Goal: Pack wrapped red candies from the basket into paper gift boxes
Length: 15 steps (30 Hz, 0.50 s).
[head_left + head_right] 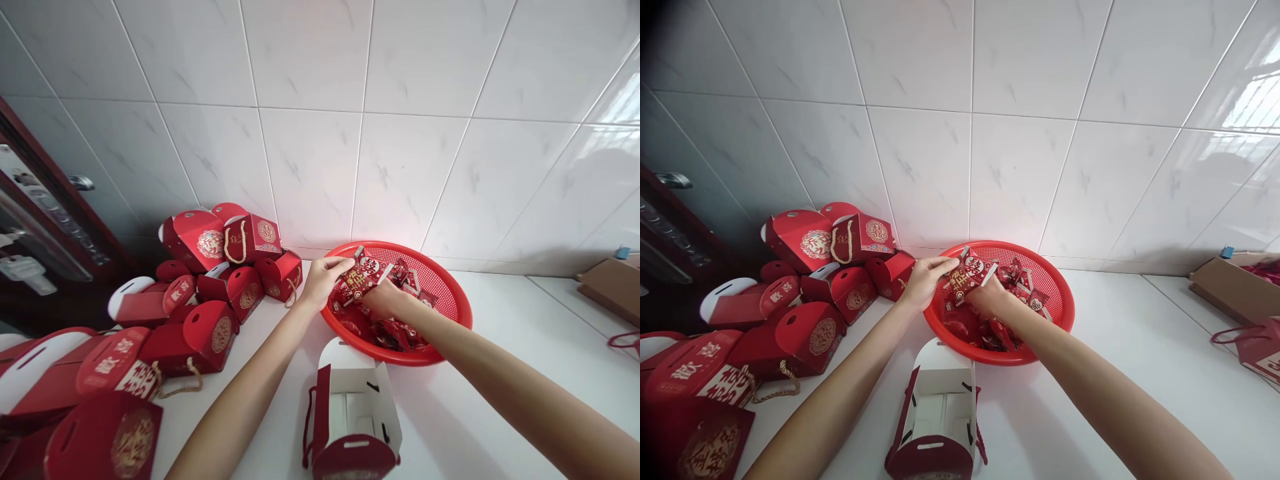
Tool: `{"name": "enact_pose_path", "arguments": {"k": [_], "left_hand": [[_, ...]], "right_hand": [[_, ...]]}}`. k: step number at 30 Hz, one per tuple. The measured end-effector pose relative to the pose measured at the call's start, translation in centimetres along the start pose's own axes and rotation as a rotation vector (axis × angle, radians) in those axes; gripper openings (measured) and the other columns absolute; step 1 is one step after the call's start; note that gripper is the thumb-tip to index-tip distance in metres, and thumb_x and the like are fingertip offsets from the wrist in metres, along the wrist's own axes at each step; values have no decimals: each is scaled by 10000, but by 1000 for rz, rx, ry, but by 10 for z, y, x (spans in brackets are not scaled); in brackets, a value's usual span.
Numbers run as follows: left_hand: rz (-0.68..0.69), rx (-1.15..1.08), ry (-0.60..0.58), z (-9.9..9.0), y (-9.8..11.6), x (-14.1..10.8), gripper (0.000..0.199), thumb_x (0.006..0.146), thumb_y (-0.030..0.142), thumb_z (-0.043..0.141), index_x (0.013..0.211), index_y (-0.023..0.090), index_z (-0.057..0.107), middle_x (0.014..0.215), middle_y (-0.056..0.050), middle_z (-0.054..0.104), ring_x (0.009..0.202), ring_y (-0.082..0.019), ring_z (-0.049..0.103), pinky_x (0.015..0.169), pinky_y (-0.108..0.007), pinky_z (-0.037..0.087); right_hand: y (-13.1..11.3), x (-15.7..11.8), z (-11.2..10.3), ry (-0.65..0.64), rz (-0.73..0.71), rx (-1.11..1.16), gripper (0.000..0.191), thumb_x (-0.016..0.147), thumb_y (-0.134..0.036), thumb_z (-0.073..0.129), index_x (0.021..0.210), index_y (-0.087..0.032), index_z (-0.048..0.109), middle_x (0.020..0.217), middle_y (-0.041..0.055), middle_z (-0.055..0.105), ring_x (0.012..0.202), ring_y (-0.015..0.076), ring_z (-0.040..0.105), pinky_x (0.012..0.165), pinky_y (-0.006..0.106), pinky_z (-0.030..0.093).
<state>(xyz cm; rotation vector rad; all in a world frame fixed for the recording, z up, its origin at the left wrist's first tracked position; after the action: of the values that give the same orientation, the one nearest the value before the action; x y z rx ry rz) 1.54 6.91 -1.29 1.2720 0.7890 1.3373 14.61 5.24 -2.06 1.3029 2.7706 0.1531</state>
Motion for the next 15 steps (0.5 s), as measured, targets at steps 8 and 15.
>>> {"name": "enact_pose_path", "arguments": {"k": [8, 15], "left_hand": [[-10, -19, 6, 0, -1, 0, 373, 556, 504, 929, 716, 184, 824, 750, -48, 755, 782, -206, 632, 771, -343, 503], [-25, -33, 15, 0, 1, 0, 346, 547, 483, 933, 721, 201, 831, 779, -45, 773, 797, -206, 641, 751, -334, 513]], "right_hand": [[21, -4, 3, -18, 150, -47, 573, 791, -73, 688, 1358, -154, 663, 1446, 239, 616, 1340, 435, 545, 1054, 547, 467], [14, -9, 8, -82, 114, -9, 651, 770, -233, 748, 1409, -177, 638, 1646, 200, 419, 1459, 441, 411, 1167, 630, 333]]}}
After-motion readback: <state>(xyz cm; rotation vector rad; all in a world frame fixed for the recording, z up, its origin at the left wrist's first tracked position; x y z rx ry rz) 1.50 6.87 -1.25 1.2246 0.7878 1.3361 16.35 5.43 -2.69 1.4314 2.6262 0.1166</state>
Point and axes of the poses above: each hand's wrist, its own x-axis towards the middle knuckle, its own z-axis out of the palm, y = z × x, the point moved 3 cm from there along x, towards the middle knuckle
